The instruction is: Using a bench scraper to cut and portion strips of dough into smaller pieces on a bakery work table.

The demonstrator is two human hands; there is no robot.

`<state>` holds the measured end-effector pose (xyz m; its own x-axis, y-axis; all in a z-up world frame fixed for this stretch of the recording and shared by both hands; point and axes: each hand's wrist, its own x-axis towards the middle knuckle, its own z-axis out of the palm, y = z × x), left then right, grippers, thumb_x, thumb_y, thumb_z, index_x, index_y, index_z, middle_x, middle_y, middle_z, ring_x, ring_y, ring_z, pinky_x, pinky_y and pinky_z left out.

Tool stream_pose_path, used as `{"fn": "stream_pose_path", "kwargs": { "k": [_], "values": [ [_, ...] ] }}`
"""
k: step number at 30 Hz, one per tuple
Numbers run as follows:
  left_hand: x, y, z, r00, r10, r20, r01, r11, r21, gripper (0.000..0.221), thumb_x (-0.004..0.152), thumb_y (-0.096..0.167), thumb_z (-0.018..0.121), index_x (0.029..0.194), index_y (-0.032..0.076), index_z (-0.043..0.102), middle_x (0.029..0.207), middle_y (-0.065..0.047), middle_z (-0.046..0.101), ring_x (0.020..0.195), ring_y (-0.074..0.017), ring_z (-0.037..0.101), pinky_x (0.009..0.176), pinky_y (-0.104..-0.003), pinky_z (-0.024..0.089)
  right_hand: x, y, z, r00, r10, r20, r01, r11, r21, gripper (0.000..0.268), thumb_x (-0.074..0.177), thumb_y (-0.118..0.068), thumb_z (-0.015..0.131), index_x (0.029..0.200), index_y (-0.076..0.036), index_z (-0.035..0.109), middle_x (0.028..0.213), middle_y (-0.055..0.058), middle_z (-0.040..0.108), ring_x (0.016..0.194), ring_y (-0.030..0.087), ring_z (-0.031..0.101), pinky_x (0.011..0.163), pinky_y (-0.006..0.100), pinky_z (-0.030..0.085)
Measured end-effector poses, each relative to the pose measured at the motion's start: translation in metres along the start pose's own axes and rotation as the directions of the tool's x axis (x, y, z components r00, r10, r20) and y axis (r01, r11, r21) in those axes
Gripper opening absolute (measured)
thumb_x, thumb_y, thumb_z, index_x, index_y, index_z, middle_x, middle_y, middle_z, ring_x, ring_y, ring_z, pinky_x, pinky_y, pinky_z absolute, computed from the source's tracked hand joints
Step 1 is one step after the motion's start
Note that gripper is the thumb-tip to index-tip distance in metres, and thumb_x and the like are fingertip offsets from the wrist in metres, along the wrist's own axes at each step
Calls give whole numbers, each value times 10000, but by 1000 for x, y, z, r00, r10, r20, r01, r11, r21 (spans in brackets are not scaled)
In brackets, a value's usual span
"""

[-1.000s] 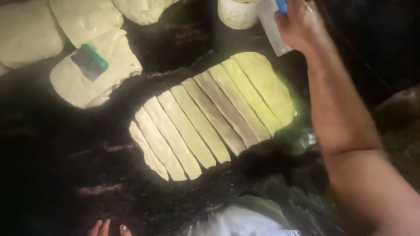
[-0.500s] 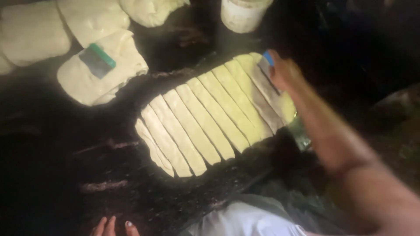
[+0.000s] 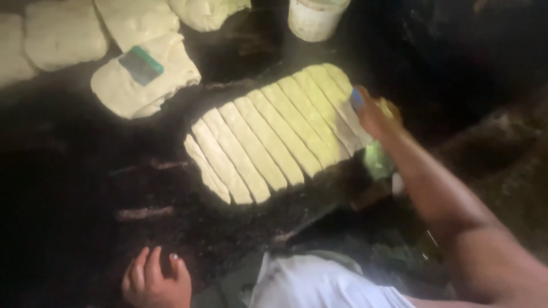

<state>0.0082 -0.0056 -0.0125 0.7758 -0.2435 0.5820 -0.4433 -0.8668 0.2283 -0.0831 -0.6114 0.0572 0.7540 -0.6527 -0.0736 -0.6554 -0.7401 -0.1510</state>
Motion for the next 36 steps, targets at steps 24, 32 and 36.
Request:
{"fn": "stream_pose_path", "kwargs": {
  "k": [24, 32, 36],
  "values": [
    [-3, 1, -16, 999, -11, -33, 5, 982, -188, 286, 868, 215, 723, 1122, 83, 732, 1307, -83, 660, 1282, -317, 585, 1121, -495, 451, -249, 163, 120, 833, 452, 320, -474, 284, 833, 446, 913, -203, 712, 1316, -14, 673, 950, 101, 650, 756, 213, 597, 616, 373, 484],
    [-2, -15, 11, 992, 35, -124, -59, 979, -197, 314, 811, 237, 729, 1081, 76, 729, 1218, -117, 693, 1168, -329, 647, 1020, -491, 516, -154, 115, 17, 854, 408, 324, -421, 173, 891, 565, 872, -287, 702, 1420, -199, 597, 1147, 136, 673, 937, 314, 660, 751, 490, 547],
    [-15, -47, 58, 998, -31, -47, 25, 992, -127, 374, 702, 280, 760, 1024, 90, 752, 1169, -138, 703, 1104, -309, 680, 986, -485, 540, -72, 170, 23, 811, 549, 200, -470, 409, 782, 610, 927, -329, 719, 1511, -301, 546, 1341, 151, 616, 1133, 348, 604, 898, 541, 503]
  ]
}}
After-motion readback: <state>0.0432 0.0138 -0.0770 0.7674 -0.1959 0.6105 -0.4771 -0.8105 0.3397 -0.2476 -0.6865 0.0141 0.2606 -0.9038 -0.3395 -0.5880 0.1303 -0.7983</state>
